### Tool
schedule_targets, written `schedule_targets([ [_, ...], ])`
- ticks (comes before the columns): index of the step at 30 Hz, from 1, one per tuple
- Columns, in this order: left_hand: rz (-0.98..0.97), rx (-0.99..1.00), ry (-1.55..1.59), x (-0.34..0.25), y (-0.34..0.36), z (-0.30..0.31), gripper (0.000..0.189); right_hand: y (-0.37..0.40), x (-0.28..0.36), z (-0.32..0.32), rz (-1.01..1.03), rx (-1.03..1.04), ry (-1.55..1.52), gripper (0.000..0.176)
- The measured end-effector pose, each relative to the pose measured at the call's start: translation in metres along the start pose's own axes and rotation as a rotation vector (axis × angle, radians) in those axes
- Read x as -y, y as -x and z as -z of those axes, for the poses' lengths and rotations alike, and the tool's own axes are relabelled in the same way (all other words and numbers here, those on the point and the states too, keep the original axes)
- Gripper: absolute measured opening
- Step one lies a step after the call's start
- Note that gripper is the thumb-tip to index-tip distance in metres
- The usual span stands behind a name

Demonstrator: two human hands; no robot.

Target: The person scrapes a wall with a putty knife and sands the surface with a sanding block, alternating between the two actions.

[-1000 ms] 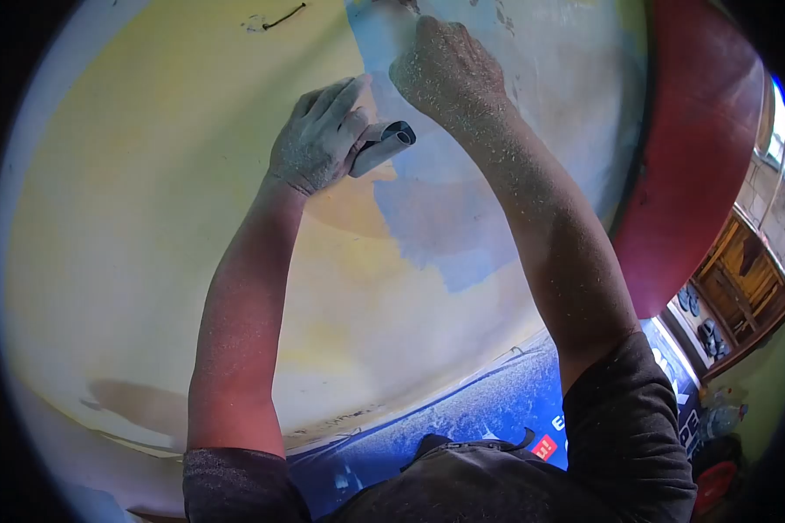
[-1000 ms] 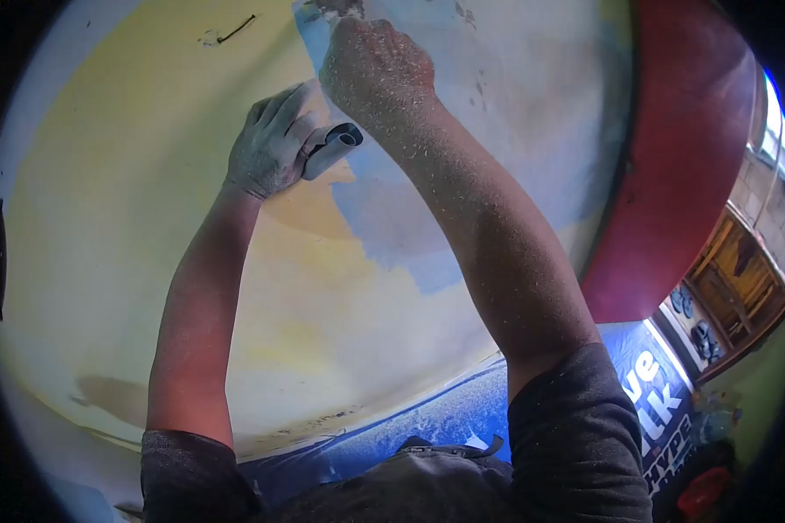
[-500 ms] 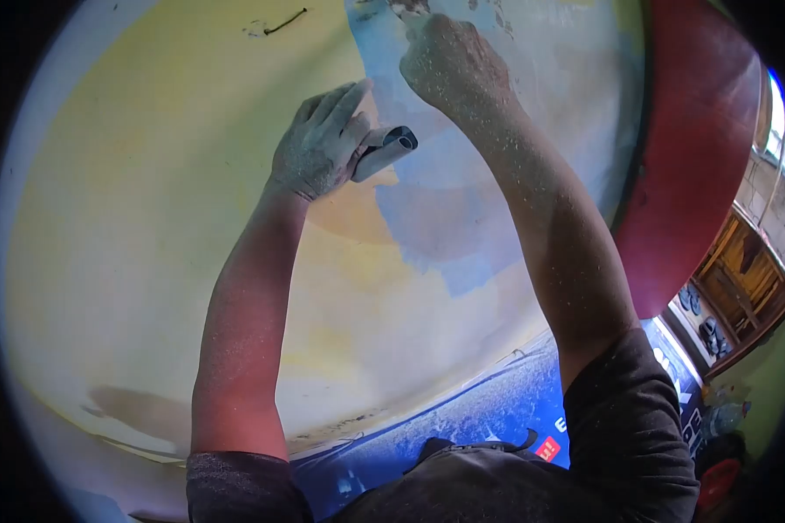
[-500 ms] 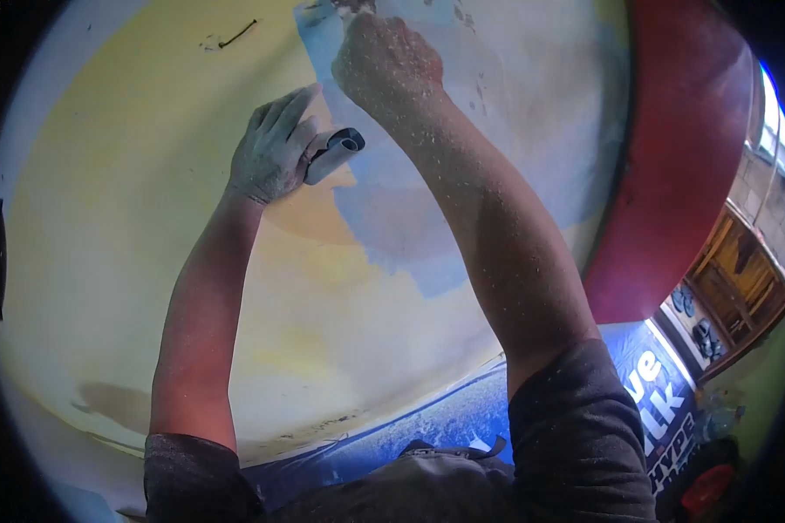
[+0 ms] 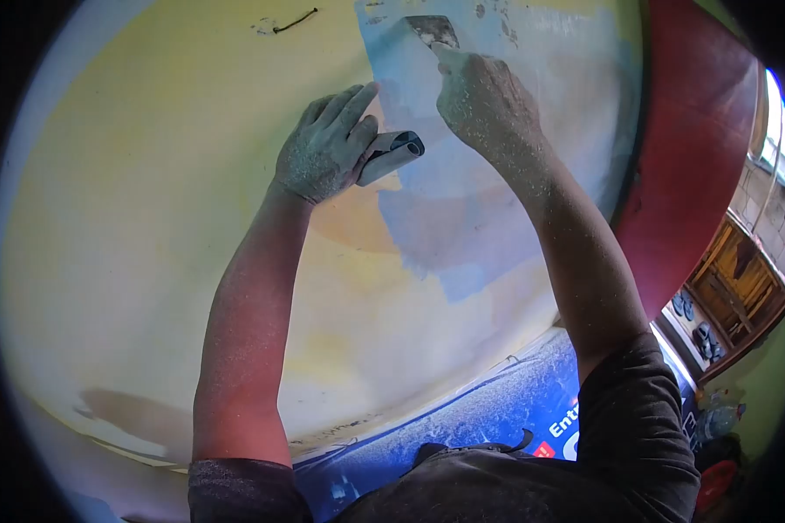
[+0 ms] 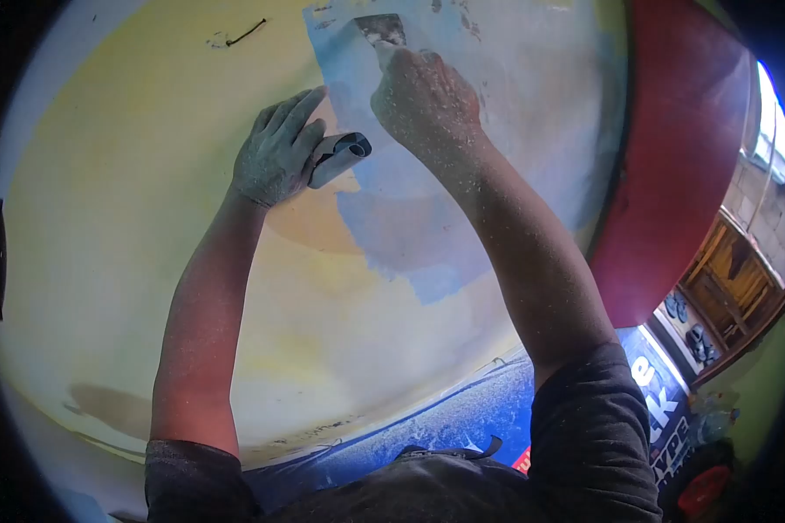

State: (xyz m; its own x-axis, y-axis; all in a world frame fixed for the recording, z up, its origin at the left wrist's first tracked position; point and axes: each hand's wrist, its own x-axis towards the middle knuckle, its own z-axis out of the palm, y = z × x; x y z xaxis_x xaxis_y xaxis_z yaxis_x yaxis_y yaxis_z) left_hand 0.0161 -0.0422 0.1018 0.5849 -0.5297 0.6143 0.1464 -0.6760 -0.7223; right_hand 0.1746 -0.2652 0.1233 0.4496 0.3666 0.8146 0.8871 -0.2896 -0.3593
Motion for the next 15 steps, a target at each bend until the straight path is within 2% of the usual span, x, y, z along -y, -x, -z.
schedule_targets([
  [4, -0.015, -0.008, -0.016, -0.002, -0.001, 0.002, 0.026, -0.021, 0.001, 0.009, -0.104, 0.008, -0.011, 0.048],
  [7, -0.009, -0.028, -0.007, 0.0, -0.001, 0.0, 0.026, -0.018, -0.007, -0.005, -0.086, -0.002, 0.009, 0.045],
  [11, -0.006, -0.057, -0.015, 0.001, 0.003, -0.004, 0.025, 0.0, -0.034, -0.026, -0.027, -0.158, -0.02, 0.041],
  [13, -0.007, -0.063, 0.0, 0.003, 0.003, -0.005, 0.025, -0.016, -0.052, -0.021, -0.03, -0.226, -0.057, 0.041],
  [15, -0.001, -0.059, 0.027, 0.002, 0.004, -0.007, 0.025, -0.031, -0.061, -0.002, -0.12, -0.171, -0.031, 0.042],
])
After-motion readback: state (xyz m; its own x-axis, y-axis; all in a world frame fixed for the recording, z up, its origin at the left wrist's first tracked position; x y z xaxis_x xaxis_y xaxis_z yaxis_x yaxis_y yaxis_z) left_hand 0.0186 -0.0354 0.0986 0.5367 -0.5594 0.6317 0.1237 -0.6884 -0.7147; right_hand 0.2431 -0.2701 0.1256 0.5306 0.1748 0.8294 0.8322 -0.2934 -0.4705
